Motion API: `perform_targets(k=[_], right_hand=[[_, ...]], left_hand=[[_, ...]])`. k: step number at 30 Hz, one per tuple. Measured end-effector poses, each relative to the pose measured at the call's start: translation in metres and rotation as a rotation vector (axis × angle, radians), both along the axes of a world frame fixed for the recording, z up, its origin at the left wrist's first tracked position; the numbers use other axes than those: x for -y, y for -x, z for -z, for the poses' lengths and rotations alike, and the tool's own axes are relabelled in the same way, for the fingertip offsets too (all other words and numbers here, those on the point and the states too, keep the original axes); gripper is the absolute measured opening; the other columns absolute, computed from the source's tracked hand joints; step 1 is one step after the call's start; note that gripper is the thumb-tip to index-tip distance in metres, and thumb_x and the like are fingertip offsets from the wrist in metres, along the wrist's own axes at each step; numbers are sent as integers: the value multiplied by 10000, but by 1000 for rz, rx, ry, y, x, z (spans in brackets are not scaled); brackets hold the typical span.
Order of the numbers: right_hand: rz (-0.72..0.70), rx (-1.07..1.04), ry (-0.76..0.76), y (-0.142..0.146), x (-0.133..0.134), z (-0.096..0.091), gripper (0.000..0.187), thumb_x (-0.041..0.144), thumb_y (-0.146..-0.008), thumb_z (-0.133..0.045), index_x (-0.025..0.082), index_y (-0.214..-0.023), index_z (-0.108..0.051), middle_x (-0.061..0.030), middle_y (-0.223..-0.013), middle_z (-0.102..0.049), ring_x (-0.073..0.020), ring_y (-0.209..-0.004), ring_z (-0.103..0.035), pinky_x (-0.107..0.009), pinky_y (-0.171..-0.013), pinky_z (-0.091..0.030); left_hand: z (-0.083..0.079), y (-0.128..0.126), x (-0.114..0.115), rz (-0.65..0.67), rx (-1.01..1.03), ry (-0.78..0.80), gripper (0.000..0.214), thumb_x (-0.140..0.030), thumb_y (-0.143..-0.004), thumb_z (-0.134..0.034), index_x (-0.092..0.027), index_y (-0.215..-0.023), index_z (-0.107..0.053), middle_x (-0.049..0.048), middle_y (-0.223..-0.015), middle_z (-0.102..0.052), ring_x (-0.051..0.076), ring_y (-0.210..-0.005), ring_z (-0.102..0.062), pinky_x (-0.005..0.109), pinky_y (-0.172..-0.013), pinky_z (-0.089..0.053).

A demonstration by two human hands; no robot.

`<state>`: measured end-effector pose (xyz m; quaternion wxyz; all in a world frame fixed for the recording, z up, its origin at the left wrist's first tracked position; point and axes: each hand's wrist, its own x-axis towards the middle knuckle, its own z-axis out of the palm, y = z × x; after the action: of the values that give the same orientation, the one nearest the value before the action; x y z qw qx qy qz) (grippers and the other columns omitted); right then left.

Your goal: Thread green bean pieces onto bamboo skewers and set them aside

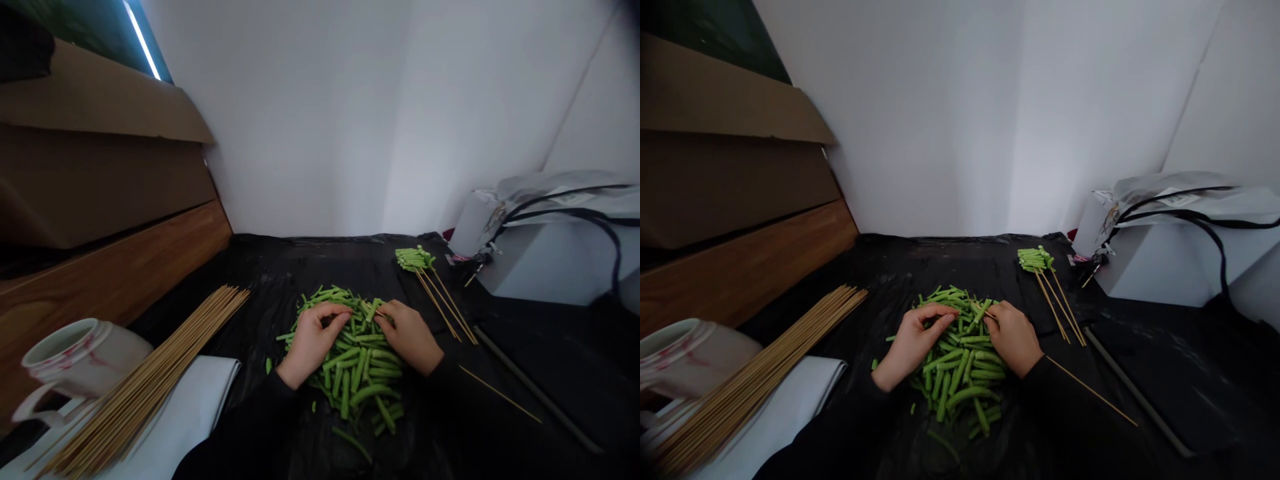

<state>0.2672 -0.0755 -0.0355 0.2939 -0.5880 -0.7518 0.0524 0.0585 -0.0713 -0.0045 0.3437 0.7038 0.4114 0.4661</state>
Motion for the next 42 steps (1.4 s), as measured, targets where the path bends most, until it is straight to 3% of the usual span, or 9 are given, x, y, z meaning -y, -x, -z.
perform_targets(k=[3, 7, 12, 18, 23, 27, 33, 38, 42], right_hand=[[20, -44, -22, -2, -2, 1, 129, 233, -851, -529, 209, -811, -649, -9, -816, -638, -148, -774, -604, -248, -694, -404], [70, -63, -128, 4, 6, -11, 106, 255, -863, -527, 206, -837, -617, -18, -832, -636, -163, -803, -610, -262, -715, -411], [-27, -93, -274, 24, 27, -27, 131, 245, -915, -480, 211, -933, -605, -30, -898, -643, -155, -841, -616, -258, -774, -423], [-102, -33, -324, 38, 38, -26, 170, 236, -945, -450, 196, -947, -616, -45, -882, -641, -157, -855, -617, -255, -775, -439], [-107, -37, -337, 33, 39, -30, 235, 224, -975, -391, 204, -942, -623, -55, -920, -649, -156, -873, -620, -265, -807, -446], [-88, 87, -412, 31, 40, -31, 295, 195, -984, -342, 195, -1085, -619, -56, -875, -666, -165, -851, -622, -276, -788, -439], [-21, 136, -462, 33, 40, -29, 253, 226, -988, -371, 170, -1031, -613, -55, -868, -686, -153, -762, -620, -269, -700, -412], [-24, 138, -448, 32, 41, -30, 250, 183, -973, -375, 184, -933, -622, -51, -813, -649, -161, -798, -589, -267, -733, -399], [-37, 158, -442, 30, 42, -31, 255, 157, -953, -389, 188, -1003, -637, -56, -816, -631, -171, -835, -564, -273, -757, -396]], left_hand=[[1, 0, 0, 5, 13, 7, 150, -283, -812, -662, -185, -856, -767, 82, -885, -760, 233, -837, -687, 345, -803, -511], [0, 1, 0, -2, 38, 9, 148, -281, -814, -665, -187, -859, -770, 85, -908, -760, 235, -865, -685, 342, -806, -507], [-6, 1, 2, 9, 97, 9, 153, -248, -749, -733, -185, -882, -775, 87, -913, -756, 228, -831, -678, 334, -781, -509], [-12, -1, 6, 103, 171, 73, 131, -253, -732, -748, -171, -834, -760, 87, -904, -743, 228, -858, -663, 334, -800, -507], [-12, 2, 3, 127, 391, 228, 217, -360, -801, -687, -155, -873, -673, 75, -893, -712, 194, -829, -656, 332, -793, -519], [-11, 7, -1, 156, 596, 399, 306, -389, -791, -698, -179, -1008, -647, 59, -942, -688, 184, -875, -650, 334, -811, -529], [-11, 9, -2, 194, 673, 495, 440, -337, -793, -712, -199, -1203, -626, 51, -951, -676, 141, -862, -624, 246, -770, -487], [-13, 6, 0, 185, 672, 502, 337, -326, -745, -759, -168, -1033, -680, 46, -895, -694, 112, -769, -612, 219, -704, -462], [-11, 6, -1, 157, 650, 502, 286, -321, -705, -791, -147, -912, -698, 53, -870, -710, 108, -735, -609, 233, -722, -464]])
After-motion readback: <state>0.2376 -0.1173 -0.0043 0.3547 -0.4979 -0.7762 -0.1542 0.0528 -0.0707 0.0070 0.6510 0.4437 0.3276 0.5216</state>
